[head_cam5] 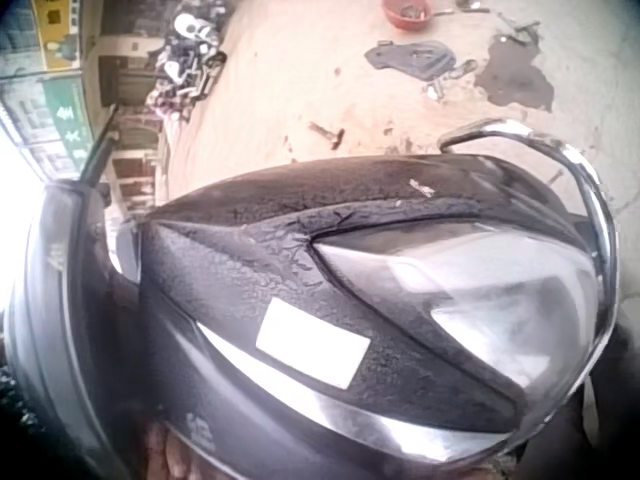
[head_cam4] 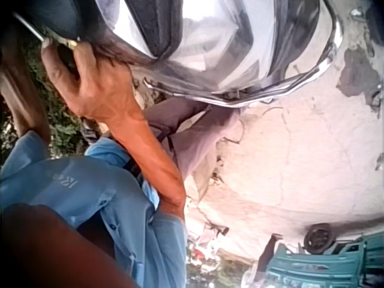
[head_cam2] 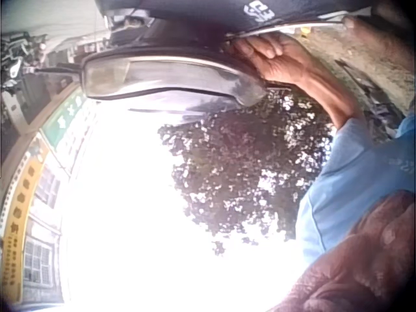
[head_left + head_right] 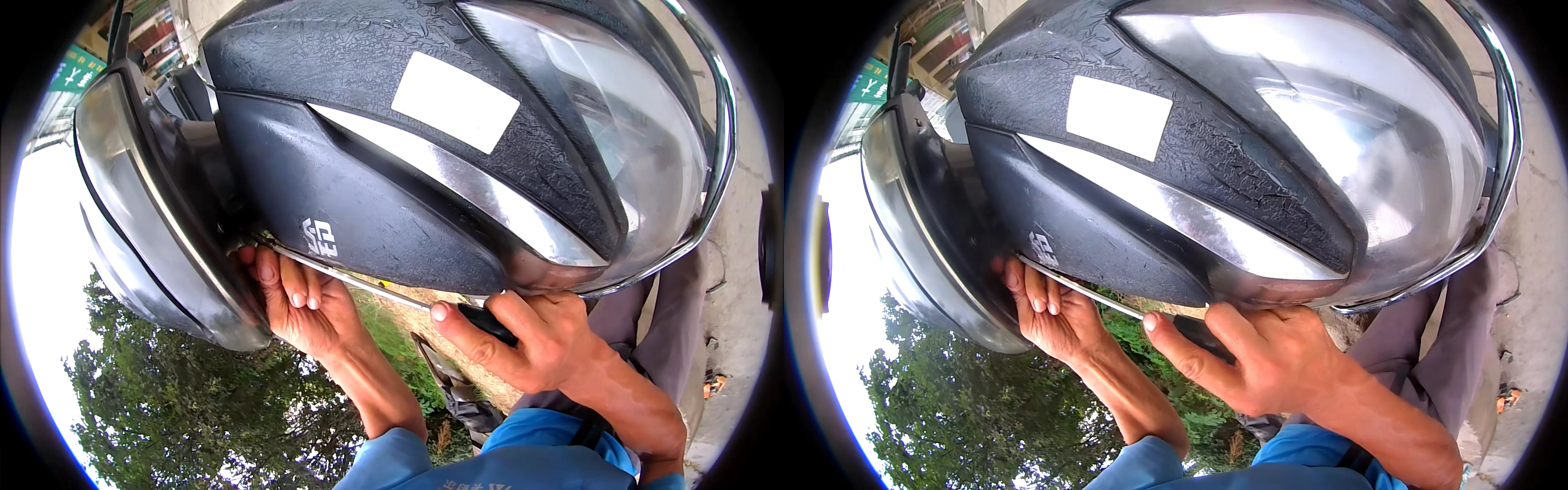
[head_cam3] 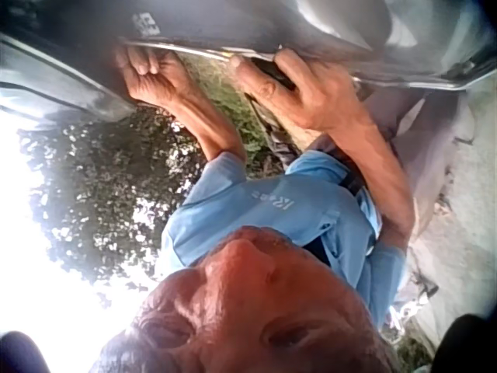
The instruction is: The person removes screws from the front fairing of a scooter using a screwdriver and manipulates a wire with pliers. They move a scooter component and then touch the handlebars of a trike.
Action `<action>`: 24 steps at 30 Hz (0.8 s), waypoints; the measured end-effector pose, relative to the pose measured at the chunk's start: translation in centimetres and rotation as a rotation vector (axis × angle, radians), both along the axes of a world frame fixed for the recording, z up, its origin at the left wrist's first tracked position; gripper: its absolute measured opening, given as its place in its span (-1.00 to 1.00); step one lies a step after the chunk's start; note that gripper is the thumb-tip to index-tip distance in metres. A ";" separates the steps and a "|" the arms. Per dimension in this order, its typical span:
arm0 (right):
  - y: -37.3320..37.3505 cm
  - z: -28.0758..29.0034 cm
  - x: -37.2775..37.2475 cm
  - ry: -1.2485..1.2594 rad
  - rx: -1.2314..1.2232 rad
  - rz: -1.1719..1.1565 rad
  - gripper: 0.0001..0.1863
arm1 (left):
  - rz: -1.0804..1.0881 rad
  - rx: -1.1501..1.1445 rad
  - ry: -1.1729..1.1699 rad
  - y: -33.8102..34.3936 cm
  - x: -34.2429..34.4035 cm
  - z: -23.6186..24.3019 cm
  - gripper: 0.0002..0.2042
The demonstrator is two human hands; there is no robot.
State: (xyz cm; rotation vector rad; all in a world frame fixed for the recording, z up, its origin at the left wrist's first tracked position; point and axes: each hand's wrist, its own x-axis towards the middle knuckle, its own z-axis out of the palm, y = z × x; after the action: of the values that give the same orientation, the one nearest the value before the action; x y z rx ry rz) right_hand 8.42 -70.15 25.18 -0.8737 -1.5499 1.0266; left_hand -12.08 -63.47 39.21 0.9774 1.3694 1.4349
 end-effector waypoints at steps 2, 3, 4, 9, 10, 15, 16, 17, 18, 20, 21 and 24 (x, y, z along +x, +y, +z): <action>0.1 -0.2 0.2 0.076 -0.046 0.030 -0.40 | 0.013 -0.004 -0.033 0.0 -0.1 -0.3 -0.81; 0.1 -0.1 0.4 0.075 -0.048 0.030 -0.40 | 0.044 0.007 -0.064 0.0 -0.2 -0.4 -0.80; 0.2 0.2 1.0 0.089 -0.097 0.048 -0.40 | 0.075 0.018 -0.095 0.0 -0.3 -0.5 -0.79; -0.3 2.0 4.9 0.327 -0.380 0.139 -0.44 | 0.033 -0.084 -0.159 0.0 -0.8 -0.1 -0.82; -0.3 2.0 4.9 0.416 -0.391 0.112 -0.38 | 0.073 -0.087 -0.141 0.0 -0.7 -0.1 -0.82; 0.8 2.3 7.4 0.572 -0.527 0.027 -0.47 | 0.070 -0.133 -0.214 0.1 -1.2 0.7 -0.83; 1.0 2.3 8.2 0.579 -0.554 0.053 -0.48 | 0.032 -0.155 -0.278 0.1 -1.5 0.8 -0.81; 1.2 2.2 8.7 0.586 -0.582 0.077 -0.50 | 0.028 -0.151 -0.279 0.2 -1.5 0.8 -0.81; 1.2 2.0 9.1 0.592 -0.569 0.063 -0.55 | 0.062 -0.155 -0.279 0.3 -1.5 0.9 -0.79; 1.4 1.5 10.2 0.571 -0.566 0.051 -0.57 | 0.106 -0.160 -0.290 0.2 -1.7 1.2 -0.75; 1.4 1.2 10.7 0.549 -0.568 0.040 -0.58 | 0.106 -0.156 -0.288 0.1 -1.8 1.3 -0.75; 1.3 1.1 11.2 0.563 -0.590 0.073 -0.61 | 0.123 -0.156 -0.260 0.2 -1.6 1.3 -0.74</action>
State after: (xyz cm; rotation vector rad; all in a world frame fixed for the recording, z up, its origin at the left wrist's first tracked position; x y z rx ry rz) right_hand 19.64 -68.87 26.29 -0.8163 -0.8135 1.6590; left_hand -13.70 -63.28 40.52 0.5927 1.3425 1.4639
